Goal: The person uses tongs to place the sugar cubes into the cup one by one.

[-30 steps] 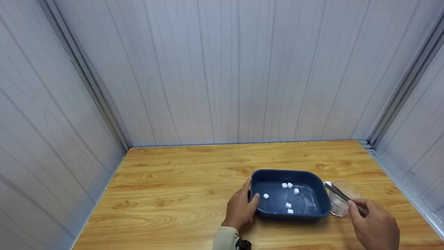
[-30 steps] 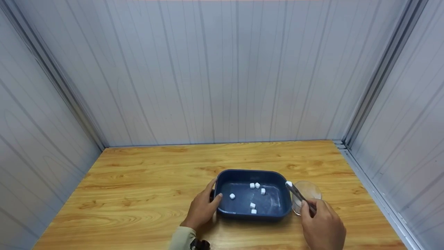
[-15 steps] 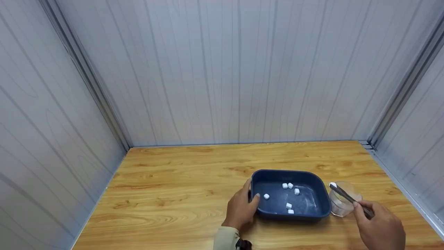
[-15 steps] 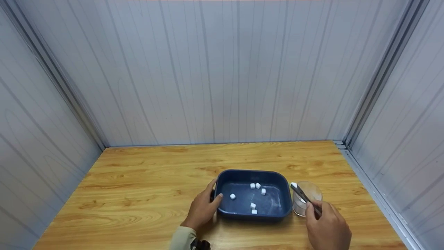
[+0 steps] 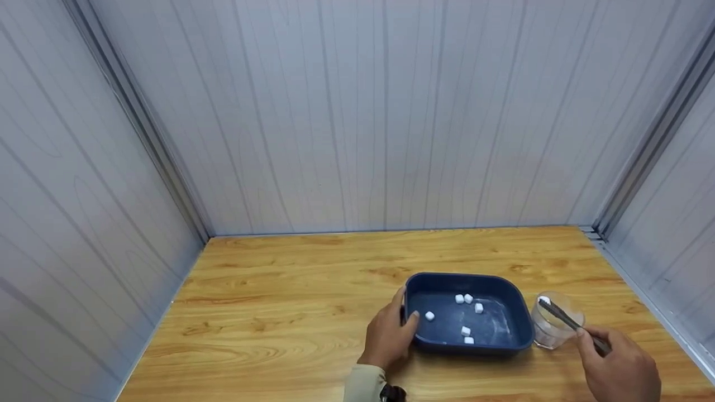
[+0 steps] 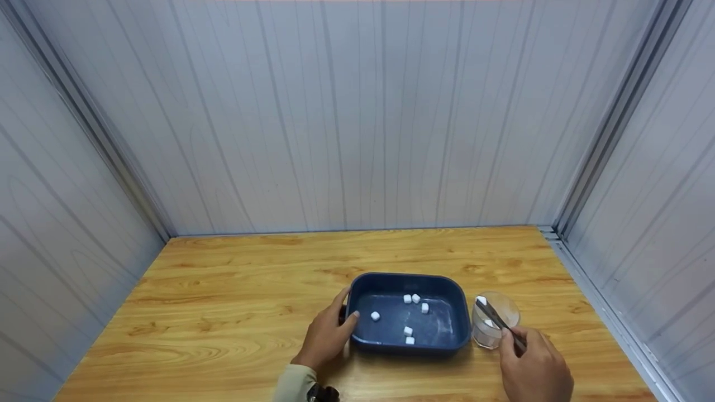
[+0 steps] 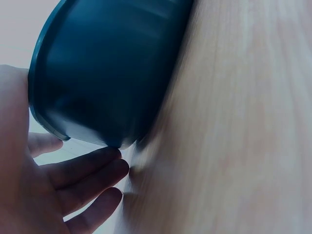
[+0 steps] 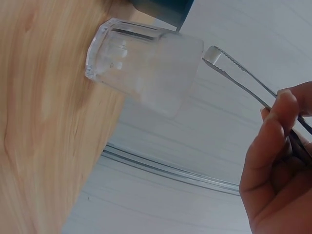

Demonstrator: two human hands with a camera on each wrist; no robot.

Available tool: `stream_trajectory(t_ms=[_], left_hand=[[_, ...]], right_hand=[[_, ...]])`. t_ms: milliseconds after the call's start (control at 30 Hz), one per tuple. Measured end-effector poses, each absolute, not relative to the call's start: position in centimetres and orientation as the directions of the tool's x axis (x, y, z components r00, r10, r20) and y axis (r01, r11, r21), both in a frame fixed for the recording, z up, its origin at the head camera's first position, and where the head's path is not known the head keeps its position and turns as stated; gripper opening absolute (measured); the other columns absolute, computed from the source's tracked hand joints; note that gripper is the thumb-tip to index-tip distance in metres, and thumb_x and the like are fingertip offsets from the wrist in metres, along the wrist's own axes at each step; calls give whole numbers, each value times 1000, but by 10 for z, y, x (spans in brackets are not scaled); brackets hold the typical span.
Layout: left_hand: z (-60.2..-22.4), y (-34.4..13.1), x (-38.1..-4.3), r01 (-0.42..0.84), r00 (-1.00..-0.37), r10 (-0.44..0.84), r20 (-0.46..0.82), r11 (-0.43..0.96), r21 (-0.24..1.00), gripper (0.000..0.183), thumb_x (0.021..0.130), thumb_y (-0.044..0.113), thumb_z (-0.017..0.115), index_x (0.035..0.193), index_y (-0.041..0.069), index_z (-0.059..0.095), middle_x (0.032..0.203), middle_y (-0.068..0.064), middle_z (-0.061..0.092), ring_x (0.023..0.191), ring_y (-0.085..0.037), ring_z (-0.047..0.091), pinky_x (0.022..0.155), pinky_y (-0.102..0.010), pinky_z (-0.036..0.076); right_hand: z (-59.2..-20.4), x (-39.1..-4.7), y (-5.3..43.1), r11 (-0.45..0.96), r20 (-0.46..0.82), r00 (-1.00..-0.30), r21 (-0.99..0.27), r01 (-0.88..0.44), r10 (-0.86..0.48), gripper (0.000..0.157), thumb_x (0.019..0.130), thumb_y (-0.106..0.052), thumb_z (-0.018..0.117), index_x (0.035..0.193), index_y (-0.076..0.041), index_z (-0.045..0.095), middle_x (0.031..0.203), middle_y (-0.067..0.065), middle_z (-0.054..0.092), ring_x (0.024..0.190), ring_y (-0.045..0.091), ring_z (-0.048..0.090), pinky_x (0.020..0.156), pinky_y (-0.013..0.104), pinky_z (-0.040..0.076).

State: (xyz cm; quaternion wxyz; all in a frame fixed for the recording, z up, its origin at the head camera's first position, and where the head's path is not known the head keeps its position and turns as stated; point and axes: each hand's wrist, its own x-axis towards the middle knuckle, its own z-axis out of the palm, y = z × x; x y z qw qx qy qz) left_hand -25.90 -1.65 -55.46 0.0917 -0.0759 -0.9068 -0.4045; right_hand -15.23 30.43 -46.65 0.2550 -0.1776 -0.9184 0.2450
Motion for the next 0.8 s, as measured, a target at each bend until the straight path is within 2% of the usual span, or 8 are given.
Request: stream_trajectory(t_ms=[133,333,800], left_hand=[[-555,-16,-259,231,-966,68,251,663,712,59,89,41,55,144,29,34,121,2,59,106,-18,55,85,-41,44],[-555,-16,-258,250,-959,71,275,670,699,59,90,41,55,144,29,35,121,1,59,106,-19,56,84,-42,45],[-555,-16,-259,237,-963,63,262,662,711,60,89,40,56,144,31,34,122,2,59,107,-18,55,85,-42,44]], right_hand=[[-468,-151,309,819,384,-807,-539,197,448,26,85,-26,65,94,-2,68,81,13,65,70,31,62,54,41,43],[-469,-151,312,824,401,-802,-536,187,442,26,84,-25,65,92,-1,68,78,13,64,68,31,61,51,39,42],[-479,-156,316,819,356,-827,-538,198,434,20,84,-24,65,91,-5,68,82,12,66,75,33,62,56,42,42]])
